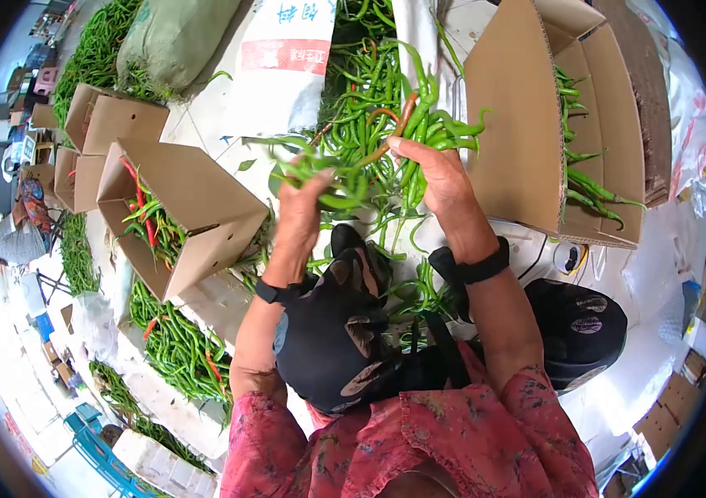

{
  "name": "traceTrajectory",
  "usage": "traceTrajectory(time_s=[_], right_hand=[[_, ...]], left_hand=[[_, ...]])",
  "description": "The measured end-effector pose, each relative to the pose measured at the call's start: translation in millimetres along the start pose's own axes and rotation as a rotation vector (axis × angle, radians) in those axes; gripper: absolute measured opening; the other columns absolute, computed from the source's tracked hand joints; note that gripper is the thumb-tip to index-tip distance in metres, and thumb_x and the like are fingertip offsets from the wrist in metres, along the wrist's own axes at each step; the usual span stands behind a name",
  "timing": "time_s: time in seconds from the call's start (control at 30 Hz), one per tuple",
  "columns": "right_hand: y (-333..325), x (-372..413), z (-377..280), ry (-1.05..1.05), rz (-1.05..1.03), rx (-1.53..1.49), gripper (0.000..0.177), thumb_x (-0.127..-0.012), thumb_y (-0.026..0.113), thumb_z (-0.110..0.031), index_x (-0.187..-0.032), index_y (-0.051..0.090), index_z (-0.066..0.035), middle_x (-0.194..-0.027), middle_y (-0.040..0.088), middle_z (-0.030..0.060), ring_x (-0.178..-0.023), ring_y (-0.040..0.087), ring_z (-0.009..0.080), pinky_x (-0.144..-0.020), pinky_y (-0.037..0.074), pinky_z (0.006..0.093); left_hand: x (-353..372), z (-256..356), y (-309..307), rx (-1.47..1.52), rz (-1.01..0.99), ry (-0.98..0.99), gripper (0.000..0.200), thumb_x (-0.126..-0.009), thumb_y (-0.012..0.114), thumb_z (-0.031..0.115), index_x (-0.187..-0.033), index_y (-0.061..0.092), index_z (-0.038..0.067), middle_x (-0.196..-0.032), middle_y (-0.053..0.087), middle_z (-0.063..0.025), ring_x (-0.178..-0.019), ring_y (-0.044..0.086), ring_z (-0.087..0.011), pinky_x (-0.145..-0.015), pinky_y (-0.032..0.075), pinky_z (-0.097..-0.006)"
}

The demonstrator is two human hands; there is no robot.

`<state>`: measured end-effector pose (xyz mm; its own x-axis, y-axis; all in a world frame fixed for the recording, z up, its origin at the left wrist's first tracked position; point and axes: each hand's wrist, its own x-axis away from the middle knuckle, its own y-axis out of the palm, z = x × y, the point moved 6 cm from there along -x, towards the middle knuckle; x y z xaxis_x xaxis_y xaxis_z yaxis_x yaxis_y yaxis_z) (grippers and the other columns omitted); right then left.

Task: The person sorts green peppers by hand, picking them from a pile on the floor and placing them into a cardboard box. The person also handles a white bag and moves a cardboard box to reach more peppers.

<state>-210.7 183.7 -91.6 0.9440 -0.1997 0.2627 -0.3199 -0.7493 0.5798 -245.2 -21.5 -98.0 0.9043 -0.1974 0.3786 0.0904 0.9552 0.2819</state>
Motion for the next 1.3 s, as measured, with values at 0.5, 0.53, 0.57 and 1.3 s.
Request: traceTrajectory(time_s=[0.5,0.53,0.57,1.3], right_hand=[[15.3,27.9,-5.6,-0.152,0.137,-0.031,0.012,-0.086,0.067,-0.006,-0.096,0.065,-0.001,-0.086,0.065,0.0039,-0.076,0.062,0.0128,-0.072,0.051,0.0283],[13.9,28.4,-7.0,-0.151,0.137,-0.029,0.012,-0.086,0.067,-0.006,-0.096,0.065,-0.001,-0.086,0.065,0.0039,-0.076,0.062,0.0128,-0.072,0.051,0.0283],[11.4,28.4,-6.7,-0.124,0.149,-0.054,0.012,-0.086,0.067,-0.006,-0.097,0.064,-0.001,-0.086,0.065,0.0042,-0.076,0.062,0.0129,-0.072,0.051,0.0281],[57.3,48.4,-23.6,-0.387,0.046,0.496,0.032,-0.086,0.062,0.000,-0.117,0.055,0.003,-0.106,0.060,0.0067,-0.096,0.056,0.0151,-0.085,0.046,0.0295]], left_hand=[[24.2,11.7,9.6,0.234,-0.085,0.010,0.050,-0.087,0.063,0.006,-0.133,0.043,0.004,-0.104,0.057,-0.0073,-0.088,0.058,-0.0152,-0.074,0.050,-0.0288],[23.2,8.1,4.6,0.235,-0.084,0.009,0.050,-0.087,0.063,0.006,-0.133,0.043,0.004,-0.104,0.057,-0.0073,-0.088,0.058,-0.0152,-0.074,0.050,-0.0288],[23.2,4.7,1.9,0.286,-0.078,-0.043,0.052,-0.087,0.062,0.006,-0.135,0.041,0.004,-0.106,0.058,-0.0081,-0.091,0.059,-0.0163,-0.078,0.051,-0.0312],[30.6,0.3,13.4,0.209,-0.140,-0.063,0.059,-0.086,0.066,0.006,-0.139,0.039,0.002,-0.115,0.059,-0.0094,-0.101,0.058,-0.0166,-0.088,0.049,-0.0318]])
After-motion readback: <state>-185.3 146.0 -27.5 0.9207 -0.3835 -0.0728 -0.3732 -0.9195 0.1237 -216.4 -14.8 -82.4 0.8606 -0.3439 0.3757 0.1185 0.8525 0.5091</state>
